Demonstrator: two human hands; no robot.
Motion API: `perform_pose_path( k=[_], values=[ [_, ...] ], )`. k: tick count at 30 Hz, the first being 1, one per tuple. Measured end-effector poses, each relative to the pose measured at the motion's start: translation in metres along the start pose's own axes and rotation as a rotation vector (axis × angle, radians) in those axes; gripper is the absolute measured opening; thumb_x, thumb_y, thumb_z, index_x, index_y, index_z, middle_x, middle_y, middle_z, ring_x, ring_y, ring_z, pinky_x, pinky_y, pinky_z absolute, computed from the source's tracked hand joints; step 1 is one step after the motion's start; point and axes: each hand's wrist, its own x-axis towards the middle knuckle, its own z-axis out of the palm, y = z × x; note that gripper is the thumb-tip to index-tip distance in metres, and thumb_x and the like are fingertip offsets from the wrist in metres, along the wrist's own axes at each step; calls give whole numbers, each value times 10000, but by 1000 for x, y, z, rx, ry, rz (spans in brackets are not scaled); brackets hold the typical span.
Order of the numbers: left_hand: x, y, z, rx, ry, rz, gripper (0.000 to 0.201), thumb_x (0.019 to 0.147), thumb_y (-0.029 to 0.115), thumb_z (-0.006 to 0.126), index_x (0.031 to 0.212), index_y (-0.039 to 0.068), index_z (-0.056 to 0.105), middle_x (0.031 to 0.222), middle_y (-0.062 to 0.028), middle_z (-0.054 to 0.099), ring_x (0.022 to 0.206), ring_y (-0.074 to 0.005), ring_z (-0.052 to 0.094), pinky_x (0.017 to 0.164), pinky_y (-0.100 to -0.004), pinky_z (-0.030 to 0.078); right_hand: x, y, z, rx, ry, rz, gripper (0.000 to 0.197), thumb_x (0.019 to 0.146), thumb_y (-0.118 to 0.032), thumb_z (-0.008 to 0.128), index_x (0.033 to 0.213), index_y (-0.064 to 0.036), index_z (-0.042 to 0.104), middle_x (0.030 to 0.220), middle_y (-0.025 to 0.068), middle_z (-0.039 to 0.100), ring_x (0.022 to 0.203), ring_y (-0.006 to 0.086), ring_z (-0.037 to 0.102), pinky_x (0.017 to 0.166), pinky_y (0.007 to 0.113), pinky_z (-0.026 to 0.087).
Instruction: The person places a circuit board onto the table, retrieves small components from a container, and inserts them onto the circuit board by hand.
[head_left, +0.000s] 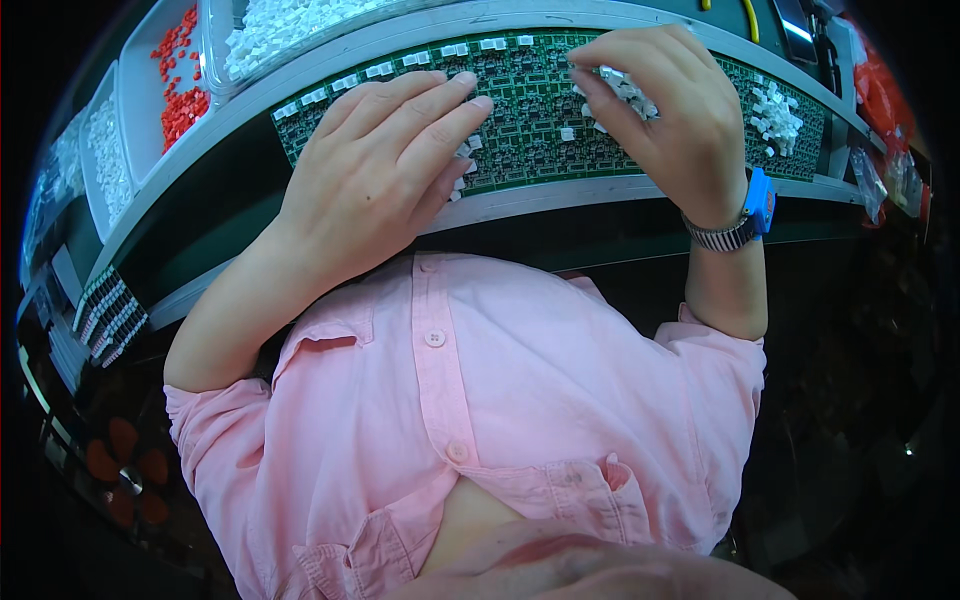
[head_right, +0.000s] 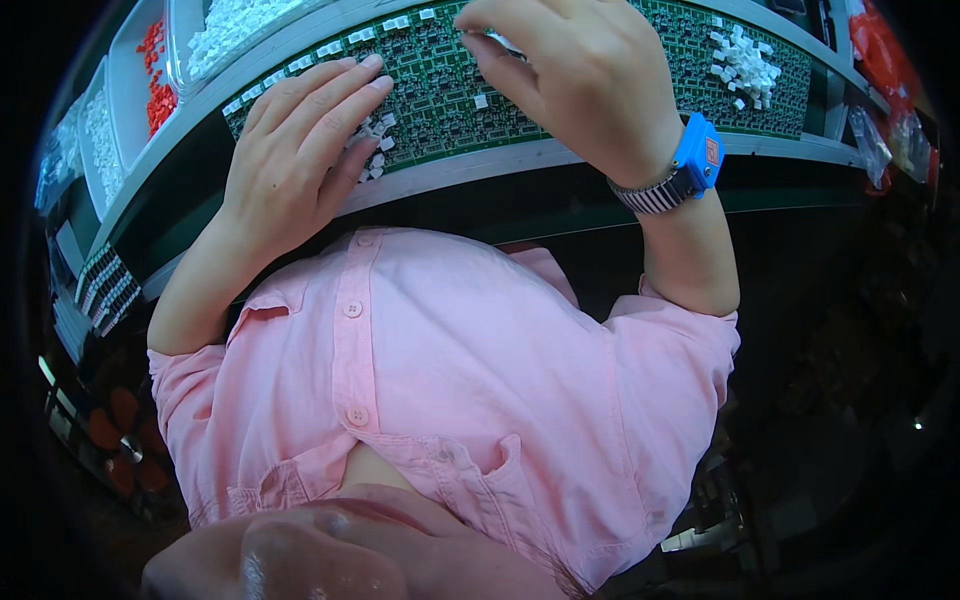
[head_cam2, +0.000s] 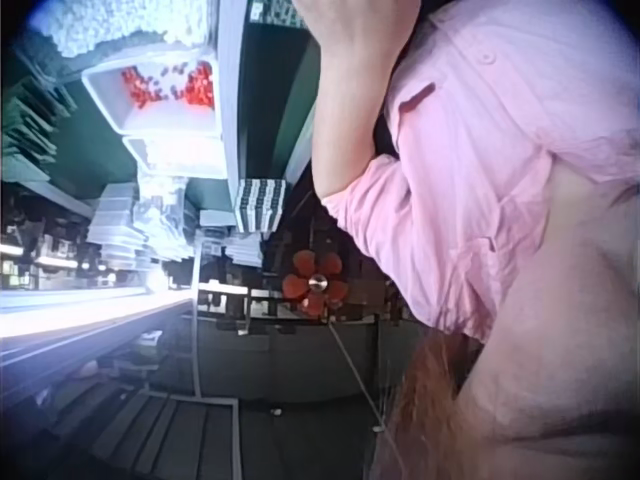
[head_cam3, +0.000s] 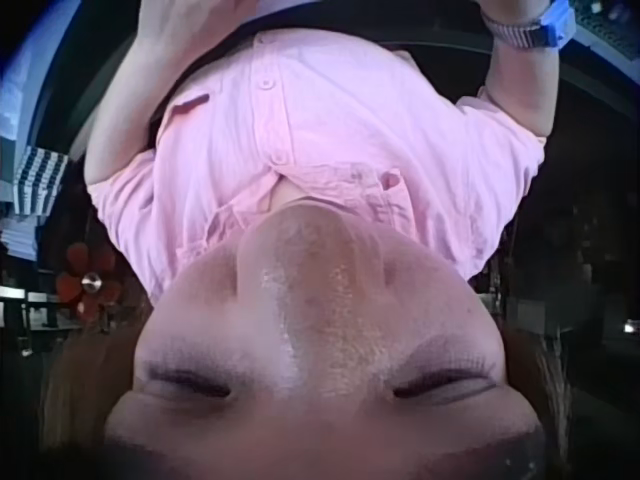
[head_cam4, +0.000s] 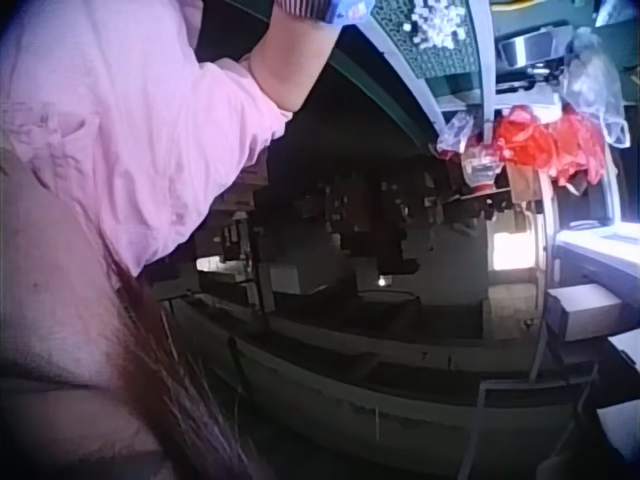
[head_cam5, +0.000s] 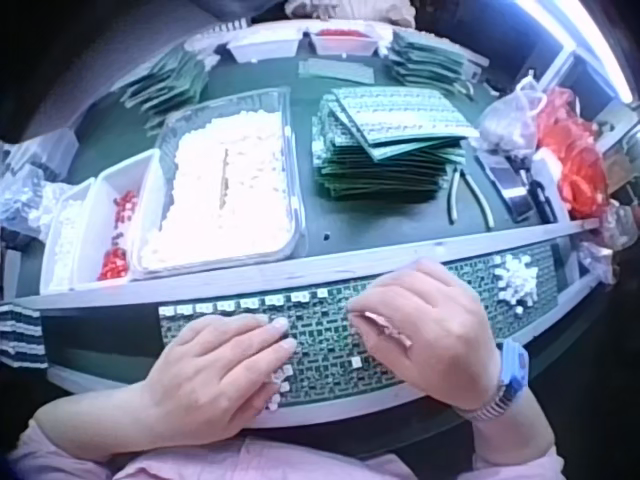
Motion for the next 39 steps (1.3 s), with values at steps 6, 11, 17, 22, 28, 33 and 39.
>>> perform_pose_path(
  k=[6,11,17,22,28,33,39],
  values=[
    [-2,-2,-2,-54,-9,1,485,863,126,726,1330,76,607,1399,-104,607,1273,-286,578,1045,-406,445,5,0,6,144,75,118,181,822,-98,778,994,-60,737,884,55,693,795,191,645,700,303,511],
    [-9,-1,-8,-79,-21,36,464,865,133,723,1315,88,619,1398,-103,606,1302,-284,566,1054,-407,441,-3,6,5,193,54,255,187,895,-87,768,1078,-55,749,946,54,728,764,129,635,647,239,503],
    [-24,-1,-2,-71,-22,95,371,854,153,737,1217,102,683,1346,-92,640,1272,-275,596,1038,-404,458,4,5,3,250,15,247,187,936,-90,726,1118,-52,749,959,48,737,751,111,626,655,229,492],
    [-31,-3,-2,-75,54,88,328,845,135,745,1166,82,702,1300,-93,666,1244,-285,619,1015,-402,476,8,8,13,86,34,67,187,898,-79,739,1084,-64,759,978,65,735,781,196,666,673,284,521],
    [-41,-4,-2,-83,69,50,329,842,122,745,1166,75,702,1293,-96,670,1246,-287,618,1016,-403,476,17,1,12,-121,-56,42,182,868,-77,749,1049,-68,761,938,56,719,840,237,672,728,324,530],
    [-46,-5,-2,-93,76,31,322,846,122,741,1163,79,705,1305,-94,665,1251,-285,614,1016,-401,473,19,-2,11,-151,-79,22,165,865,-80,750,1028,-54,751,943,70,717,845,248,670,734,336,529],
    [-51,-8,-2,-83,96,31,333,838,121,745,1169,96,708,1312,-88,664,1252,-282,613,1016,-400,465,26,-2,5,-163,-155,-4,162,870,-66,738,1031,-45,738,929,82,712,842,259,664,736,347,528]
  ],
)
